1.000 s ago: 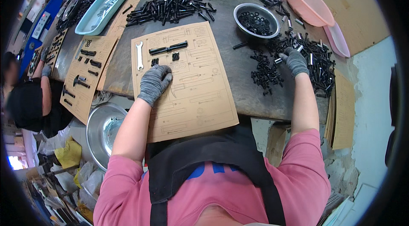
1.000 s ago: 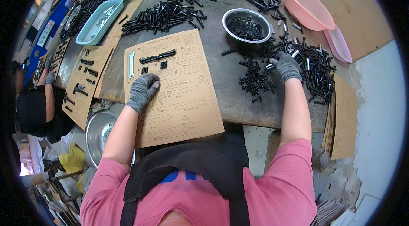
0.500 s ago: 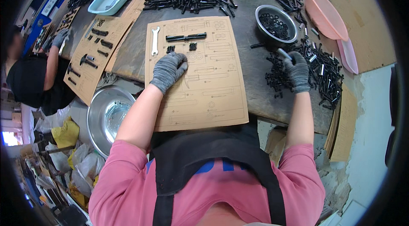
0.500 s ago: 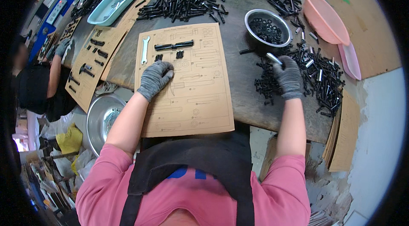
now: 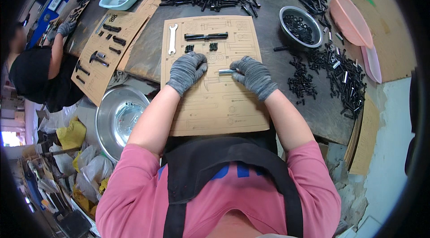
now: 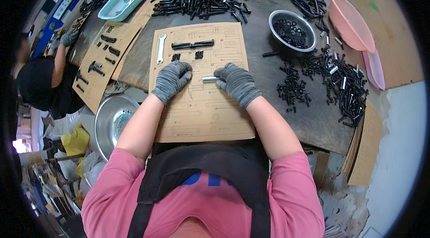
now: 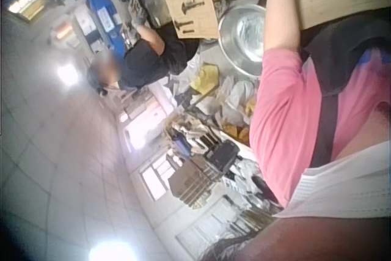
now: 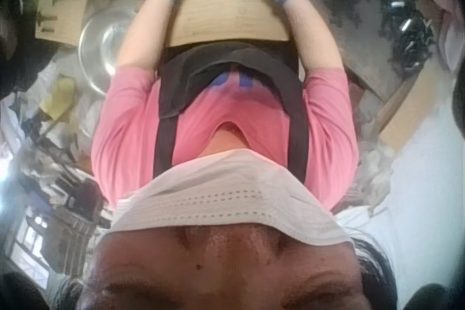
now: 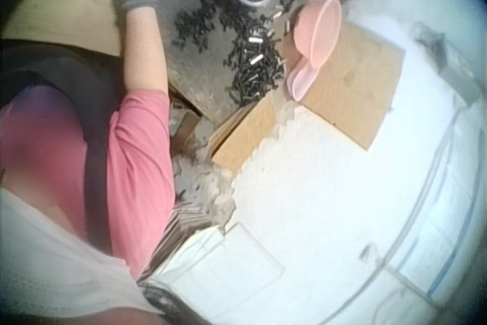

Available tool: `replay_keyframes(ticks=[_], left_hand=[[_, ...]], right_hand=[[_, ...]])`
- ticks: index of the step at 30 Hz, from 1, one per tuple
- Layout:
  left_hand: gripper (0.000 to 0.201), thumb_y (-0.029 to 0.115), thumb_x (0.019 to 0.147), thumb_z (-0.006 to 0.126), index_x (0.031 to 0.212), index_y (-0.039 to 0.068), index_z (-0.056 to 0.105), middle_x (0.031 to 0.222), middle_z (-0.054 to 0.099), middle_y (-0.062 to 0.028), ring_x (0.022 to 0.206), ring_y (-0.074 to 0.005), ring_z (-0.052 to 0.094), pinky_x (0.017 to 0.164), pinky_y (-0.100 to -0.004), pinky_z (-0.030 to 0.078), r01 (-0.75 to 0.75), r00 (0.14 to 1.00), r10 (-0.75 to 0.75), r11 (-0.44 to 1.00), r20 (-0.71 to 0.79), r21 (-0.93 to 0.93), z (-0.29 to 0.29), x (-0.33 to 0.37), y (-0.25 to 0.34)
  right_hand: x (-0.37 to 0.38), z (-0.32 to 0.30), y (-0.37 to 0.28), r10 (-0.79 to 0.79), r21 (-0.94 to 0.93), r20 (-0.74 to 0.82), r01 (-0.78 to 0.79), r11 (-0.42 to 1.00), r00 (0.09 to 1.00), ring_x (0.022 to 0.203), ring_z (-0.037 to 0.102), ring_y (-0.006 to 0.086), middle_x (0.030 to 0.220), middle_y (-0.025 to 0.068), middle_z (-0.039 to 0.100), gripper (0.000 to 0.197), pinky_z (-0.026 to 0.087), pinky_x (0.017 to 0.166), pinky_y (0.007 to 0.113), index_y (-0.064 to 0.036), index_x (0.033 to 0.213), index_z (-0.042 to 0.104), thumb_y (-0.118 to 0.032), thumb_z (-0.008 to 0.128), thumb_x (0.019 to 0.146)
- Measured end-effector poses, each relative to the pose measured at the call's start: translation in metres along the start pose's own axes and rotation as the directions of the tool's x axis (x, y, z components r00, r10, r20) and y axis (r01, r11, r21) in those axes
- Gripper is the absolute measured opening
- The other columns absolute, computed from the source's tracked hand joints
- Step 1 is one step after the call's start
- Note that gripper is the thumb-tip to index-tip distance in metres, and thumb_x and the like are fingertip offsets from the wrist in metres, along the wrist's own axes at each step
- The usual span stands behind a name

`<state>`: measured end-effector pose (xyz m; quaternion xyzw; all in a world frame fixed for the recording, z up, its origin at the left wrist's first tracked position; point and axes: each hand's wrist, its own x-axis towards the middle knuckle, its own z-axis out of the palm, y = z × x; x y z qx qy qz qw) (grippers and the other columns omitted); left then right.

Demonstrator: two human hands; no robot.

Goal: The person assembles small black metal hardware components on a cardboard template, picking parts from piles and bowls and placing them into designated slots. The person repeatedly completes one template and moves to a new one, continuing the assembly process.

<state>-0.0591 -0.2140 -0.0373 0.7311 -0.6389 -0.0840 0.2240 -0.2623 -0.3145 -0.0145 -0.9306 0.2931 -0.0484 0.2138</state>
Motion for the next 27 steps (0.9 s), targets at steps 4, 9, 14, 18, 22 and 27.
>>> replay_keyframes(ticks=[4,9,14,18,22,27], left_hand=[[0.017,0.022,0.079,0.058,0.087,0.008,0.061,0.080,0.059,-0.0120,0.077,-0.0294,0.057,0.068,-0.0376,0.046,-0.002,1.000,0.002,1.000,-0.008,-0.015,0.000,-0.001,0.000],[0.018,0.023,0.079,0.058,0.089,0.008,0.061,0.083,0.059,-0.0110,0.078,-0.0285,0.057,0.069,-0.0371,0.046,0.004,1.000,-0.004,1.000,0.002,-0.010,0.001,0.000,-0.002],[0.019,0.023,0.079,0.058,0.090,0.008,0.061,0.082,0.059,-0.0117,0.078,-0.0290,0.057,0.069,-0.0370,0.046,0.008,1.000,-0.008,1.000,0.027,0.003,0.002,0.002,-0.002],[0.018,0.022,0.078,0.059,0.090,0.008,0.061,0.082,0.059,-0.0119,0.077,-0.0291,0.057,0.068,-0.0365,0.046,0.025,0.999,-0.024,1.000,0.033,-0.014,0.001,0.002,-0.002],[0.017,0.020,0.078,0.059,0.090,0.008,0.061,0.081,0.059,-0.0114,0.077,-0.0283,0.057,0.068,-0.0354,0.046,0.033,0.999,-0.032,0.999,0.033,-0.022,0.002,0.001,-0.001],[0.016,0.020,0.078,0.059,0.089,0.008,0.061,0.081,0.059,-0.0112,0.077,-0.0280,0.057,0.068,-0.0353,0.046,0.004,1.000,-0.004,0.999,0.001,-0.035,0.002,0.000,-0.002]], right_hand=[[0.003,-0.009,0.028,0.048,-0.027,-0.192,-0.054,0.998,0.980,0.088,0.057,0.0258,0.092,0.0102,0.058,0.023,0.045,0.081,0.036,-0.0111,0.100,0.061,-0.024,0.056,0.081],[0.007,-0.027,0.085,0.137,-0.499,-0.307,-0.282,0.820,0.942,0.093,0.056,0.0246,0.099,0.0083,0.059,0.022,0.044,0.080,0.035,-0.0128,0.100,0.059,-0.019,0.048,0.082],[0.007,-0.032,0.112,0.008,-0.673,-0.341,-0.250,0.696,0.940,0.096,0.055,0.0211,0.097,0.0044,0.060,0.019,0.043,0.077,0.036,-0.0132,0.094,0.059,-0.013,0.042,0.084],[0.011,-0.039,0.108,0.208,-0.438,-0.225,-0.290,0.851,0.952,0.092,0.057,0.0219,0.096,0.0082,0.059,0.015,0.044,0.075,0.038,-0.0105,0.089,0.057,-0.021,0.048,0.082],[0.014,-0.034,0.102,0.273,0.029,-0.416,-0.288,0.957,0.867,0.092,0.056,0.0324,0.097,0.0154,0.059,0.023,0.044,0.081,0.039,-0.0062,0.102,0.054,-0.020,0.051,0.084],[0.025,-0.031,0.119,0.349,0.182,-0.158,-0.320,0.930,0.924,0.104,0.052,0.0323,0.110,0.0196,0.055,0.037,0.040,0.088,0.038,-0.0033,0.113,0.051,-0.024,0.053,0.082]])
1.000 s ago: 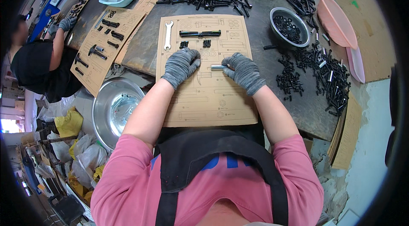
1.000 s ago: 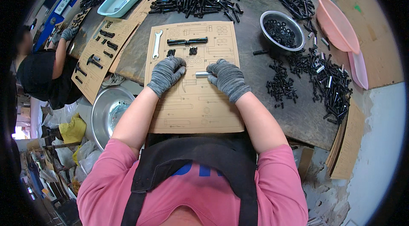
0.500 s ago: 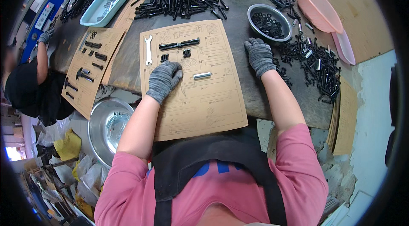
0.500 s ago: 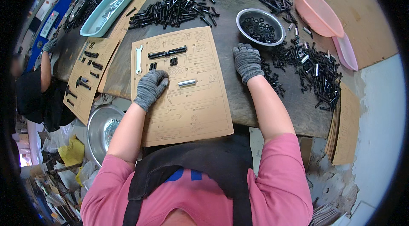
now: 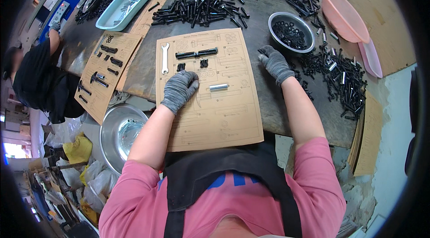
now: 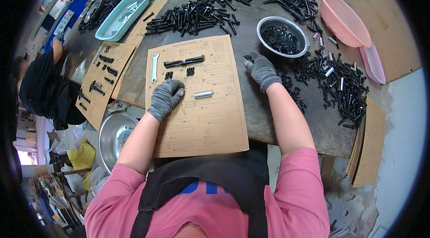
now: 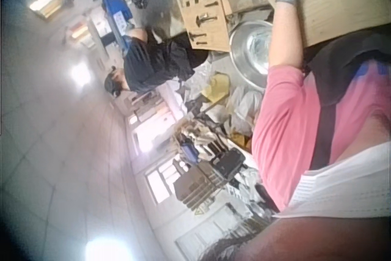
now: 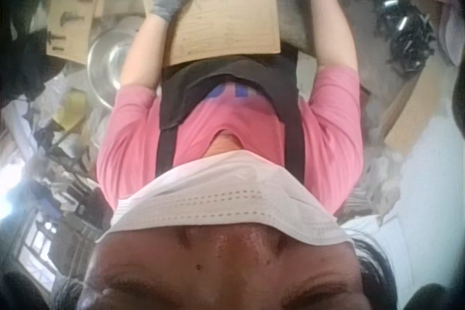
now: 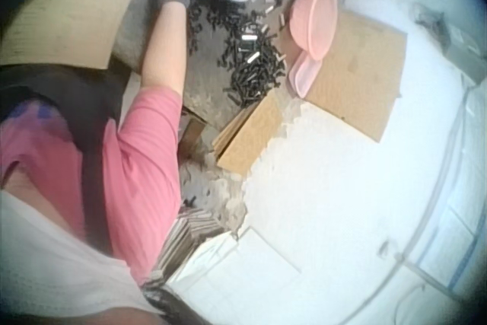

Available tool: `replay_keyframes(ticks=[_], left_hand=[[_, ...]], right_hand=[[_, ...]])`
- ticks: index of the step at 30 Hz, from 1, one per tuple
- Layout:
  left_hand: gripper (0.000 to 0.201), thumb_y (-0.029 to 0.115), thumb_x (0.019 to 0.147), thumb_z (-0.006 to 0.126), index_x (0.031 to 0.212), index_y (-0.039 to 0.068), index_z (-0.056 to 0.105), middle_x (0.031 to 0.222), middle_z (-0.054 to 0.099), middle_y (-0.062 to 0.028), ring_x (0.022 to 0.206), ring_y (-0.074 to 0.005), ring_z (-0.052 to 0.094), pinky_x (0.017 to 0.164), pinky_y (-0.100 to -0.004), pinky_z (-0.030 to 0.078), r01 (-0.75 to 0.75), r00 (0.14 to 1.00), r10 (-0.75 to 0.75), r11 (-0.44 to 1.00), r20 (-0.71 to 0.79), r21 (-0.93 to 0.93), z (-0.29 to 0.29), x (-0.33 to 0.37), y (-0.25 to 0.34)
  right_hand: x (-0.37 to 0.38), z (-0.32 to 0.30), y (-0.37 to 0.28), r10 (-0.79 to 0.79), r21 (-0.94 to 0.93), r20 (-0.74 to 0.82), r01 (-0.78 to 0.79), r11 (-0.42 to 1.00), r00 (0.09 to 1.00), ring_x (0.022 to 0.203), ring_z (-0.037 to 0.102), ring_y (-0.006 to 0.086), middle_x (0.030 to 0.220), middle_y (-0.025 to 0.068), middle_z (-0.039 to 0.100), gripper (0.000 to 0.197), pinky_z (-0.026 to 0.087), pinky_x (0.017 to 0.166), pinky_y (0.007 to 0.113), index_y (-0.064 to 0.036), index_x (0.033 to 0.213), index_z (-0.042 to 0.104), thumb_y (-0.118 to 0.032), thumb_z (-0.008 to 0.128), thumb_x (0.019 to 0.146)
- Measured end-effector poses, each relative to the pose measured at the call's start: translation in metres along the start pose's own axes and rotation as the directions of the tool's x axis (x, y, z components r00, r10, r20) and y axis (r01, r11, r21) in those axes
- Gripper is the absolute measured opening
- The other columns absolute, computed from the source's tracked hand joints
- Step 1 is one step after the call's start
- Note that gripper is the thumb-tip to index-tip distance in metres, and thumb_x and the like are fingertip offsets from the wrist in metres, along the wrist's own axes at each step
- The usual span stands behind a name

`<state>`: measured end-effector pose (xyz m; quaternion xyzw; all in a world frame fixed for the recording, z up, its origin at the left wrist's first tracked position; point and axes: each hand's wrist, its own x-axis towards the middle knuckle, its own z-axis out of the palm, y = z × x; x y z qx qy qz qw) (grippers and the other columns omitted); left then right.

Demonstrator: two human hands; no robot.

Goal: The person assembles small black metal hardware components on a cardboard template, picking parts from piles and bowls and placing them into designated slots. The person repeatedly completes one template and moves to a new one, continuing the assembly process.

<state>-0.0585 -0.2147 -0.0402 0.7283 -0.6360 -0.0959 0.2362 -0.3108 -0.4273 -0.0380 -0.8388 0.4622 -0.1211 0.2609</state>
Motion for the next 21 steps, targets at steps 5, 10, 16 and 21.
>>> replay_keyframes(ticks=[5,10,16,21], left_hand=[[0.016,0.020,0.078,0.058,0.087,0.008,0.060,0.084,0.059,-0.0122,0.080,-0.0295,0.056,0.071,-0.0377,0.045,-0.010,1.000,0.011,0.999,-0.010,0.045,-0.003,0.000,0.005],[0.015,0.023,0.078,0.057,0.084,0.009,0.060,0.081,0.058,-0.0126,0.078,-0.0306,0.056,0.069,-0.0396,0.044,0.009,1.000,-0.009,1.000,-0.001,-0.017,-0.006,0.001,0.010],[0.014,0.018,0.077,0.059,0.086,0.008,0.060,0.082,0.059,-0.0135,0.079,-0.0308,0.057,0.070,-0.0384,0.045,-0.013,1.000,0.012,0.999,-0.015,-0.033,-0.003,0.000,0.007],[0.014,0.016,0.076,0.061,0.088,0.007,0.060,0.083,0.059,-0.0134,0.077,-0.0301,0.057,0.069,-0.0371,0.046,-0.006,1.000,0.005,0.999,-0.018,-0.051,-0.001,-0.002,0.003]], right_hand=[[0.015,-0.006,-0.010,-0.041,0.100,0.112,0.029,0.995,0.993,0.106,0.052,0.0286,0.114,0.0166,0.055,0.037,0.040,0.090,0.034,-0.0045,0.114,0.053,-0.019,0.053,0.080],[0.030,-0.020,-0.057,-0.356,0.529,-0.396,0.527,0.665,0.847,0.118,0.041,0.0225,0.124,0.0107,0.044,0.056,0.032,0.099,0.030,-0.0052,0.127,0.036,0.000,0.059,0.076],[-0.015,-0.040,-0.029,-0.621,-0.180,-0.343,0.599,0.780,0.705,0.100,0.051,0.0258,0.107,0.0113,0.054,0.036,0.043,0.083,0.034,-0.0102,0.109,0.052,-0.022,0.060,0.076],[-0.055,-0.101,0.067,-0.152,-0.130,-0.417,0.107,0.986,0.896,0.090,0.057,0.0276,0.097,0.0127,0.060,0.027,0.044,0.080,0.037,-0.0101,0.105,0.058,-0.024,0.056,0.081]])
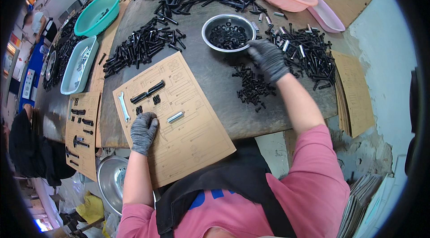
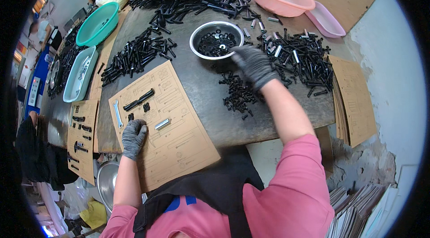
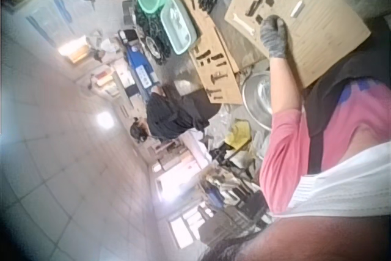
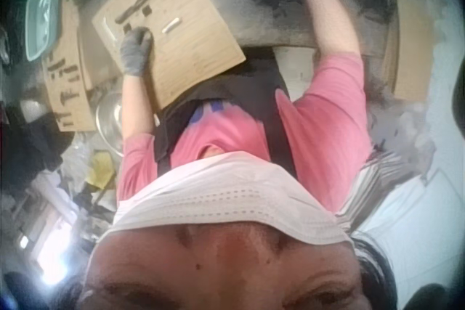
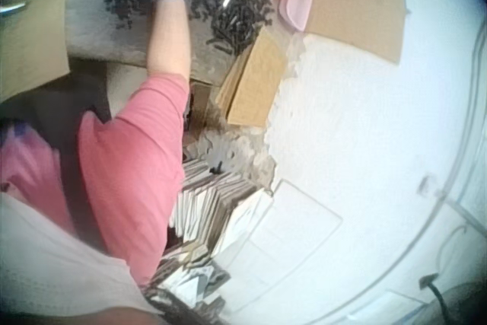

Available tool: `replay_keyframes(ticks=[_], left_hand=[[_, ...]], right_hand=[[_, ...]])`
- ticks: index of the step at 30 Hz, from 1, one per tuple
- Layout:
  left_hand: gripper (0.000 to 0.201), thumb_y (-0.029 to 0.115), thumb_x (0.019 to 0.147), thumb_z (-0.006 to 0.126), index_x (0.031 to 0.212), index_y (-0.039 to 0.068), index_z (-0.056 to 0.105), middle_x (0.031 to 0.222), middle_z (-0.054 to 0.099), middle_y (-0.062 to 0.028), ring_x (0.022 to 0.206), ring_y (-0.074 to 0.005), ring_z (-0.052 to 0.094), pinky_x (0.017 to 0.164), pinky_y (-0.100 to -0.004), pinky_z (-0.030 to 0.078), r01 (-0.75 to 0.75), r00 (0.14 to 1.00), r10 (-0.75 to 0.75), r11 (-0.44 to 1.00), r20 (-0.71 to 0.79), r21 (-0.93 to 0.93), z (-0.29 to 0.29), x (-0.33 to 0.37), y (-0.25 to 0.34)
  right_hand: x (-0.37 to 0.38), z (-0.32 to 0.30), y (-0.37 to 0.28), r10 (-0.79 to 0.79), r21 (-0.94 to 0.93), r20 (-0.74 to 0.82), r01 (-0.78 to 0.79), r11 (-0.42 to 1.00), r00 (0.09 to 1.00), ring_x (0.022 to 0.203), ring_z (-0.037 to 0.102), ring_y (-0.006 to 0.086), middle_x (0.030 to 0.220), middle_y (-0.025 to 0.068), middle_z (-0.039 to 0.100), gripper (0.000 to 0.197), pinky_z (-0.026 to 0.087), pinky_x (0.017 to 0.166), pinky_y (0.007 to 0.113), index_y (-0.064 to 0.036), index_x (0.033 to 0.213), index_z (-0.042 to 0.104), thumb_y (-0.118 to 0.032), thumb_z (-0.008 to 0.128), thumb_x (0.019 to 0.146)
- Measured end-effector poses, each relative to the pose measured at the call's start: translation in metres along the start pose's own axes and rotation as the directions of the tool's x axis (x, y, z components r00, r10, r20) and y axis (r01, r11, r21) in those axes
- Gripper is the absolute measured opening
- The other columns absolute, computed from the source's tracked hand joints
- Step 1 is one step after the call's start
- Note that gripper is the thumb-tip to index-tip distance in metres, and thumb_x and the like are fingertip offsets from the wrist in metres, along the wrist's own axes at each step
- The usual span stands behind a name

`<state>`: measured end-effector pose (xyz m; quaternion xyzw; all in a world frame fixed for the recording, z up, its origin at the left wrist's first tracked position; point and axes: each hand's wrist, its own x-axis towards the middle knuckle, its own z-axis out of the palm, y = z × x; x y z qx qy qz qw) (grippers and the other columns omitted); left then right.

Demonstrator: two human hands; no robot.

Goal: The person assembles small black metal hardware components on a cardboard template, picking parts from piles and bowls and placing them into designated slots. The person repeatedly completes one template and moves to a new one, continuing the assembly process.

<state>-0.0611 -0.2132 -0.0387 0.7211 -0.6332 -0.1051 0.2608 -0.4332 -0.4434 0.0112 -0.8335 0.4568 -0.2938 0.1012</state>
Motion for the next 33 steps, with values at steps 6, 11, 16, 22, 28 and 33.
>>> replay_keyframes(ticks=[6,11,16,22,28,33], left_hand=[[0.014,0.013,0.076,0.061,0.088,0.007,0.060,0.083,0.058,-0.0125,0.077,-0.0289,0.057,0.069,-0.0352,0.046,0.003,1.000,-0.003,1.000,-0.003,-0.007,0.001,0.001,-0.001],[0.014,0.012,0.076,0.061,0.089,0.007,0.060,0.082,0.058,-0.0124,0.076,-0.0274,0.058,0.070,-0.0344,0.046,0.013,1.000,-0.013,1.000,-0.010,-0.005,0.002,0.001,-0.001],[0.013,0.011,0.076,0.061,0.087,0.005,0.060,0.081,0.059,-0.0127,0.075,-0.0263,0.058,0.069,-0.0334,0.047,0.088,0.996,-0.088,0.995,-0.004,-0.045,0.002,0.000,0.000],[0.013,0.010,0.076,0.062,0.087,0.005,0.060,0.081,0.058,-0.0121,0.075,-0.0256,0.058,0.069,-0.0326,0.047,0.094,0.995,-0.095,0.994,-0.013,-0.053,0.003,0.000,0.005],[0.013,0.009,0.076,0.061,0.088,0.004,0.060,0.081,0.058,-0.0120,0.075,-0.0256,0.058,0.069,-0.0321,0.047,0.100,0.995,-0.100,0.995,-0.020,-0.025,0.002,0.000,0.006],[0.012,0.009,0.077,0.061,0.087,0.004,0.059,0.080,0.058,-0.0120,0.075,-0.0254,0.058,0.069,-0.0318,0.047,0.102,0.994,-0.104,0.993,-0.026,-0.060,0.004,0.000,0.006]], right_hand=[[0.006,-0.059,0.084,0.360,-0.509,0.157,-0.237,0.828,0.920,0.108,0.050,0.0272,0.126,0.0117,0.045,0.045,0.041,0.091,0.038,-0.0173,0.119,0.050,-0.012,0.053,0.075],[0.033,-0.044,0.097,0.213,-0.653,0.369,0.090,0.752,0.905,0.121,0.039,0.0257,0.134,0.0053,0.039,0.045,0.032,0.100,0.040,-0.0218,0.121,0.049,-0.001,0.040,0.082],[0.067,-0.026,0.094,0.323,-0.689,0.647,0.348,0.636,0.691,0.126,0.033,0.0213,0.134,0.0042,0.037,0.047,0.030,0.100,0.041,-0.0239,0.124,0.047,-0.006,0.048,0.080],[0.084,-0.023,0.095,0.280,-0.652,0.749,0.595,0.469,0.600,0.108,0.051,0.0210,0.116,0.0069,0.053,0.033,0.042,0.085,0.038,-0.0194,0.113,0.054,-0.011,0.048,0.082],[0.078,-0.023,0.108,0.175,-0.597,0.792,0.680,0.427,0.585,0.100,0.057,0.0253,0.110,0.0077,0.058,0.027,0.046,0.083,0.040,-0.0158,0.109,0.058,-0.019,0.047,0.084],[0.081,-0.020,0.108,0.302,-0.666,0.735,0.565,0.486,0.607,0.101,0.055,0.0276,0.109,0.0100,0.056,0.029,0.042,0.085,0.041,-0.0148,0.103,0.060,-0.018,0.056,0.075]])
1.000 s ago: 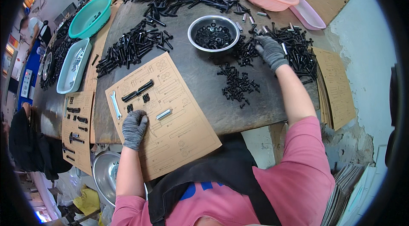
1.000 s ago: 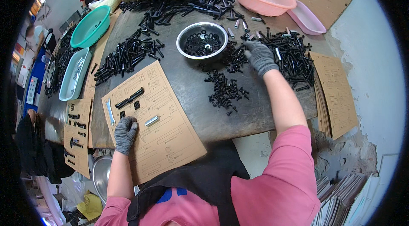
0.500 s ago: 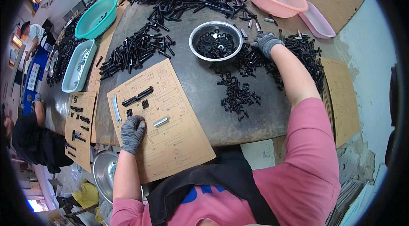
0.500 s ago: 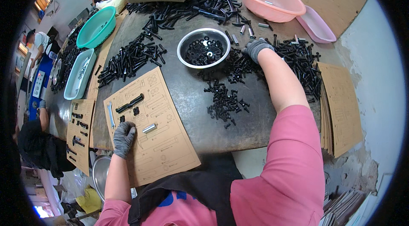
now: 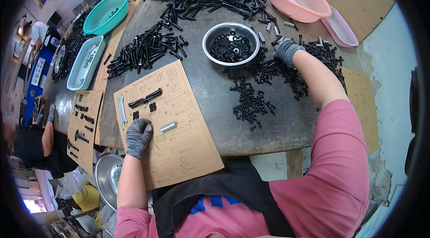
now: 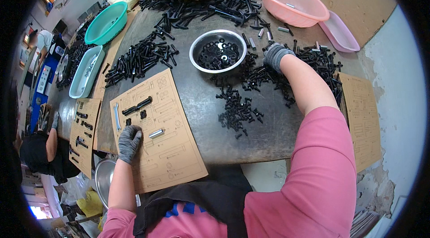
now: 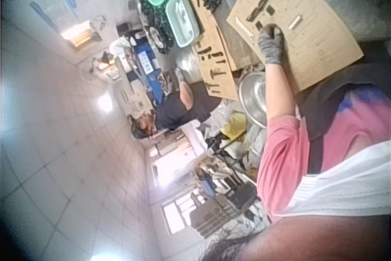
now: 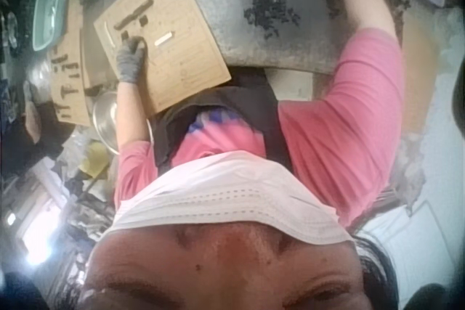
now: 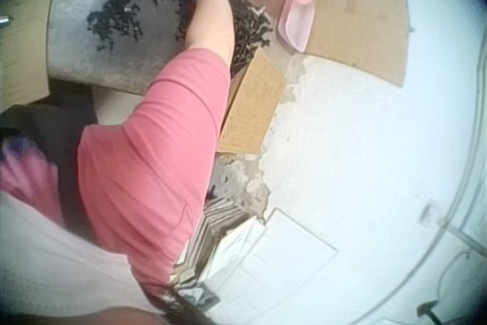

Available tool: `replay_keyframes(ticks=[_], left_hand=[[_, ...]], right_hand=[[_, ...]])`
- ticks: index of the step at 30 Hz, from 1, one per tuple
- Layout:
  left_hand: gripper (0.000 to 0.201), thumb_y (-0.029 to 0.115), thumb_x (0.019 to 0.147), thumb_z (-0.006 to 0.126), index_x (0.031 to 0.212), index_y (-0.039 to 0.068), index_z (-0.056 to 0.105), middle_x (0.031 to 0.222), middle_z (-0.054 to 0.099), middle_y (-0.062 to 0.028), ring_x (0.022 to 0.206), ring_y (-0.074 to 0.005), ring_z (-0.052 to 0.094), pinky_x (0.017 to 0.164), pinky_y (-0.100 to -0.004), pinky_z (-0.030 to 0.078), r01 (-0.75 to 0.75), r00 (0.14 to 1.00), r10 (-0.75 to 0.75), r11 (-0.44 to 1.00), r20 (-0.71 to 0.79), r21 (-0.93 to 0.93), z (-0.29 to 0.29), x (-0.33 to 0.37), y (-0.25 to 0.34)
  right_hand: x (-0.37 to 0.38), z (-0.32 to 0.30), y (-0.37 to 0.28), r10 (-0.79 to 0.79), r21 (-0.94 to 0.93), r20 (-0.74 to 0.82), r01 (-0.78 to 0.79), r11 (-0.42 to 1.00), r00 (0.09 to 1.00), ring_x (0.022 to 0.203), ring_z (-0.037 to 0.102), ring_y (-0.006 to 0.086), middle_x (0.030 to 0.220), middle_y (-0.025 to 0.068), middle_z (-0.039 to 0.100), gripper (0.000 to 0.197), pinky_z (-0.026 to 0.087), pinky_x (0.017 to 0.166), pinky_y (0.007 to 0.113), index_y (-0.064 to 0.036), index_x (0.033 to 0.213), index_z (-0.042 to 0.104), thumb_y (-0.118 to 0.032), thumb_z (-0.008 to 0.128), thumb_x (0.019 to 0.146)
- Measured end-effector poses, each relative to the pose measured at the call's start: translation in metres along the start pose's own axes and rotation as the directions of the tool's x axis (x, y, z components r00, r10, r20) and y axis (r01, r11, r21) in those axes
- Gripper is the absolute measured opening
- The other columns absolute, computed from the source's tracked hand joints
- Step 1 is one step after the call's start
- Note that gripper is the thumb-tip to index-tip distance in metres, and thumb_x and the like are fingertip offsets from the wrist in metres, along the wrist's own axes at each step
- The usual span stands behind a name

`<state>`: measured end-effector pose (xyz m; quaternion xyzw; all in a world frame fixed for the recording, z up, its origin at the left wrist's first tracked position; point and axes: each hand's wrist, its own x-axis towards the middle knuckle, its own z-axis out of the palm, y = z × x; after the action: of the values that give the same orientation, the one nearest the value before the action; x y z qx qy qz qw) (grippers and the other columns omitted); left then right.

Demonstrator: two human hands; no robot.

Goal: The person assembles small black metal hardware components on a cardboard template, picking parts from piles and bowls and placing them into designated slots. The person repeatedly completes one template and moves to a new one, continuing the assembly process.

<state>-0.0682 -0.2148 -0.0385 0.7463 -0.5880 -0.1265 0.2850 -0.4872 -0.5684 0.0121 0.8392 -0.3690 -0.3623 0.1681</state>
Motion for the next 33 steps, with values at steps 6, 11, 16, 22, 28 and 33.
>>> replay_keyframes(ticks=[6,11,16,22,28,33], left_hand=[[0.011,0.009,0.077,0.061,0.087,0.004,0.060,0.080,0.058,-0.0122,0.075,-0.0254,0.058,0.069,-0.0315,0.047,-0.015,1.000,0.015,1.000,-0.007,0.023,-0.001,0.000,0.002],[0.011,0.010,0.078,0.058,0.087,0.003,0.059,0.081,0.058,-0.0120,0.078,-0.0248,0.057,0.071,-0.0315,0.045,0.011,1.000,-0.011,1.000,0.028,0.021,-0.003,0.000,0.005],[0.010,0.010,0.078,0.058,0.086,0.003,0.059,0.081,0.058,-0.0115,0.077,-0.0239,0.057,0.071,-0.0311,0.045,0.024,0.999,-0.024,1.000,0.028,-0.003,-0.001,0.000,0.001],[0.011,0.009,0.077,0.061,0.087,0.004,0.060,0.082,0.060,-0.0111,0.075,-0.0227,0.059,0.070,-0.0302,0.047,0.017,1.000,-0.017,1.000,0.016,-0.025,0.003,0.002,-0.012],[0.011,0.009,0.077,0.061,0.087,0.004,0.060,0.080,0.060,-0.0107,0.075,-0.0217,0.059,0.071,-0.0299,0.047,0.045,0.997,-0.044,0.999,0.058,-0.010,0.005,0.005,-0.020],[0.013,0.009,0.078,0.060,0.089,0.002,0.059,0.082,0.062,-0.0114,0.077,-0.0194,0.060,0.072,-0.0294,0.047,0.158,0.980,-0.121,0.957,0.161,-0.243,-0.004,0.010,-0.014]], right_hand=[[-0.039,-0.003,0.004,-0.183,-0.059,0.054,0.186,0.981,0.982,0.102,0.055,0.0291,0.109,0.0094,0.058,0.035,0.035,0.089,0.054,-0.0168,0.106,0.059,-0.013,0.059,0.071],[-0.054,0.011,-0.003,-0.093,-0.024,0.039,0.094,0.995,0.995,0.095,0.058,0.0256,0.094,0.0073,0.061,0.031,0.042,0.086,0.038,-0.0171,0.099,0.062,-0.018,0.061,0.068],[-0.084,0.039,-0.008,-0.125,-0.028,-0.209,0.122,0.992,0.970,0.090,0.057,0.0230,0.093,0.0057,0.060,0.023,0.041,0.083,0.034,-0.0174,0.092,0.060,-0.015,0.058,0.069],[-0.105,0.047,-0.021,0.319,0.563,-0.593,0.097,0.821,0.739,0.081,0.059,0.0268,0.084,0.0104,0.060,0.021,0.045,0.073,0.037,-0.0116,0.088,0.061,-0.020,0.063,0.070],[-0.087,0.030,-0.057,0.815,0.800,-0.194,0.569,-0.190,0.546,0.078,0.059,0.0168,0.085,0.0056,0.062,0.022,0.047,0.071,0.030,-0.0071,0.095,0.059,-0.019,0.066,0.078],[-0.087,0.001,-0.101,0.447,-0.016,0.194,0.459,-0.888,0.873,0.083,0.059,0.0244,0.095,0.0123,0.059,0.018,0.050,0.074,0.040,-0.0054,0.094,0.056,-0.017,0.062,0.081]])
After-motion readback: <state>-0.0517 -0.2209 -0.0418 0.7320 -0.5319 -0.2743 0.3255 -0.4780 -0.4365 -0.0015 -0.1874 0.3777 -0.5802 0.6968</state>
